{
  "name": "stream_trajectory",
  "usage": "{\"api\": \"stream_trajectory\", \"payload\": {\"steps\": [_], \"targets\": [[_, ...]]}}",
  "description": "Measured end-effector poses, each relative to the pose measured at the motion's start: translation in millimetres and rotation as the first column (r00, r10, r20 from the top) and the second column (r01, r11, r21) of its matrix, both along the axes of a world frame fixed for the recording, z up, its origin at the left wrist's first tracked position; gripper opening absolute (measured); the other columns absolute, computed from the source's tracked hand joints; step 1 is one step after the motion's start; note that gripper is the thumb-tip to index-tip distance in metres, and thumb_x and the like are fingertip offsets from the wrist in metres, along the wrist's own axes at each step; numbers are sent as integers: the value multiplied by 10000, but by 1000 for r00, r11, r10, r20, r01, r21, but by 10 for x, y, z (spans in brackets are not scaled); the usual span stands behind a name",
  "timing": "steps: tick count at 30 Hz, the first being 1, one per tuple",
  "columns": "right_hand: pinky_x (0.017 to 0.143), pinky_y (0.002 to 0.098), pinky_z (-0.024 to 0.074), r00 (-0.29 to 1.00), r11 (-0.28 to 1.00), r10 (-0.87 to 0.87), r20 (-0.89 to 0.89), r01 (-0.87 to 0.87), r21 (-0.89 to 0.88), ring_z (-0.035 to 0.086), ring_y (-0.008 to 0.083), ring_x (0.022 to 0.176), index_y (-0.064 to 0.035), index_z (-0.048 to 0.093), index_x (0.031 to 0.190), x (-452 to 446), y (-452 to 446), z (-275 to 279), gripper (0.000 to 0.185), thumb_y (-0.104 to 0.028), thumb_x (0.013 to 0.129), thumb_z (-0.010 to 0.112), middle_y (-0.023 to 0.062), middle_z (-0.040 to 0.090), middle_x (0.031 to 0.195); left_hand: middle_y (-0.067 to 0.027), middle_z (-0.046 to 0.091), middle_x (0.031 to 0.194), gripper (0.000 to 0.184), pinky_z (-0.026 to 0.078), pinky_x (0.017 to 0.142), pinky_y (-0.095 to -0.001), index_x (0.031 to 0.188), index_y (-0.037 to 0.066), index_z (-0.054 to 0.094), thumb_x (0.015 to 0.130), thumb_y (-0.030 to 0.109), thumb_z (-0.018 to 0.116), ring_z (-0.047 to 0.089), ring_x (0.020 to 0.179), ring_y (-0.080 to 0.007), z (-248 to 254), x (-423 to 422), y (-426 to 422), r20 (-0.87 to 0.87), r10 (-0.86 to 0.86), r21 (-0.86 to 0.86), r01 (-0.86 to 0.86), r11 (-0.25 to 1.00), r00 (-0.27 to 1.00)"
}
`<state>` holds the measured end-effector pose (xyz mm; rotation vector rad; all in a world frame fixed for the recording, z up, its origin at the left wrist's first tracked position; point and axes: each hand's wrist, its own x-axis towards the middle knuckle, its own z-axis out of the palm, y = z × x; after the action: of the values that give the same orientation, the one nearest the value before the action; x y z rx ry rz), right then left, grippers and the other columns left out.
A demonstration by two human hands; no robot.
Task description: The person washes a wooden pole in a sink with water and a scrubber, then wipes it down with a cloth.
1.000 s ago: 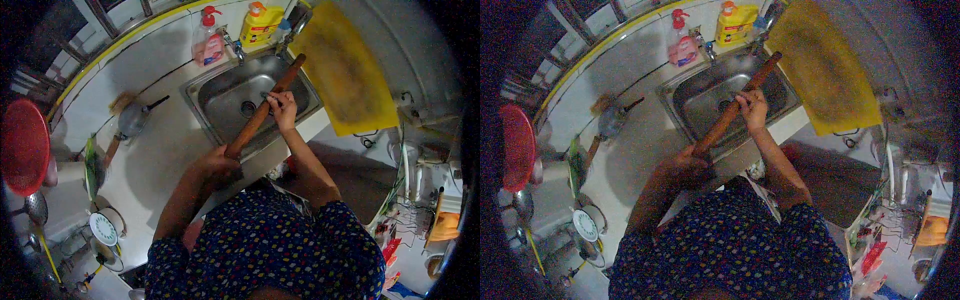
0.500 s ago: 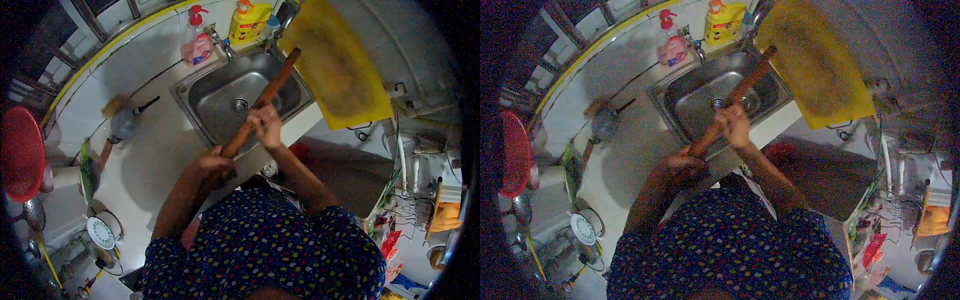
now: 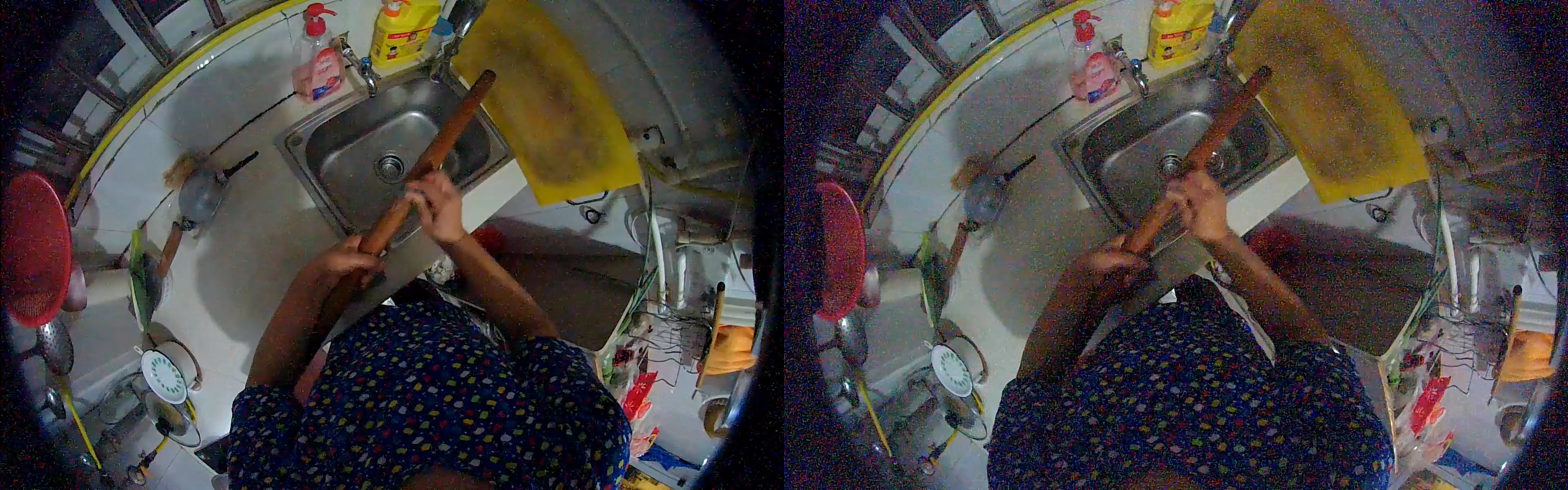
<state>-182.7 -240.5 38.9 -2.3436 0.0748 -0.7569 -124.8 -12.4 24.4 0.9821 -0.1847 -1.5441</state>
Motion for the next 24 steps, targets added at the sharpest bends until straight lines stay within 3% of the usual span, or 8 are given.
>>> {"api": "stream_trajectory", "payload": {"steps": [4, 9, 11, 13, 15, 16, 21, 24], "targets": [[700, 347, 476, 992, 992, -124, 8, 124, -22, 590, 293, 810, -47, 677, 930, 130, -133, 78, 129, -71, 804, 681, 150, 589, 853, -29, 542, 705, 419, 449, 496, -289, 1115, 39, 496, 752, 124, 688, 536, 547, -142, 154, -7, -67, 60, 64, -7, -64, 998, 996], [717, 390, 481, 986, 994, 110, 124, -107, -29, 591, 314, 838, -50, 677, 942, -20, 109, -141, 143, -69, 800, 678, 149, 602, 882, -27, 536, 695, 442, 447, 491, -296, 1126, 26, 483, 747, 113, 691, 534, 544, -149, 40, 47, -71, 155, 37, 73, -49, 996, 987], [715, 386, 483, 996, 984, 76, -43, -82, -156, 592, 303, 832, -51, 680, 927, 76, -108, 37, 136, -57, 791, 678, 138, 599, 871, -28, 536, 703, 435, 448, 494, -293, 1125, 28, 484, 750, 113, 687, 533, 546, -147, 129, 8, -46, 154, 61, 94, -76, 993, 986], [714, 372, 484, 982, 982, -190, 0, 190, -4, 589, 291, 820, -52, 681, 904, 246, -268, 92, 129, -52, 775, 683, 130, 591, 855, -29, 537, 712, 429, 448, 496, -290, 1125, 30, 485, 754, 113, 683, 532, 548, -146, 154, 15, -61, 161, 85, 105, -103, 989, 983], [712, 364, 484, 977, 976, -209, 31, 211, -60, 588, 286, 818, -53, 683, 894, 190, -188, 37, 134, -64, 761, 700, 126, 586, 858, -34, 546, 746, 426, 457, 515, -295, 1129, 48, 487, 755, 115, 679, 538, 572, -149, 116, 49, -81, 179, 10, 78, -24, 997, 984], [709, 365, 485, 989, 982, -131, -73, 139, 128, 590, 289, 820, -56, 685, 907, 87, -54, -23, 153, -65, 755, 703, 128, 587, 867, -34, 546, 746, 426, 457, 515, -295, 1129, 48, 487, 755, 115, 679, 538, 572, -149, 109, 66, -87, 179, 11, 70, -24, 997, 984], [706, 383, 488, 996, 982, 86, -35, -91, -164, 597, 311, 832, -61, 677, 933, 3, -21, 52, 180, -45, 753, 684, 134, 587, 878, -32, 548, 770, 410, 459, 525, -281, 1117, 68, 507, 751, 128, 683, 543, 593, -140, -90, 15, -27, 13, 55, -17, -55, 998, 998], [704, 400, 487, 990, 988, -138, -32, 136, -78, 594, 321, 819, -61, 677, 927, 246, -236, 69, 171, -58, 757, 692, 139, 591, 864, -27, 541, 766, 421, 455, 525, -272, 1136, 66, 492, 757, 121, 668, 544, 606, -130, -98, 38, -111, 152, 48, 47, -55, 997, 987]]}}
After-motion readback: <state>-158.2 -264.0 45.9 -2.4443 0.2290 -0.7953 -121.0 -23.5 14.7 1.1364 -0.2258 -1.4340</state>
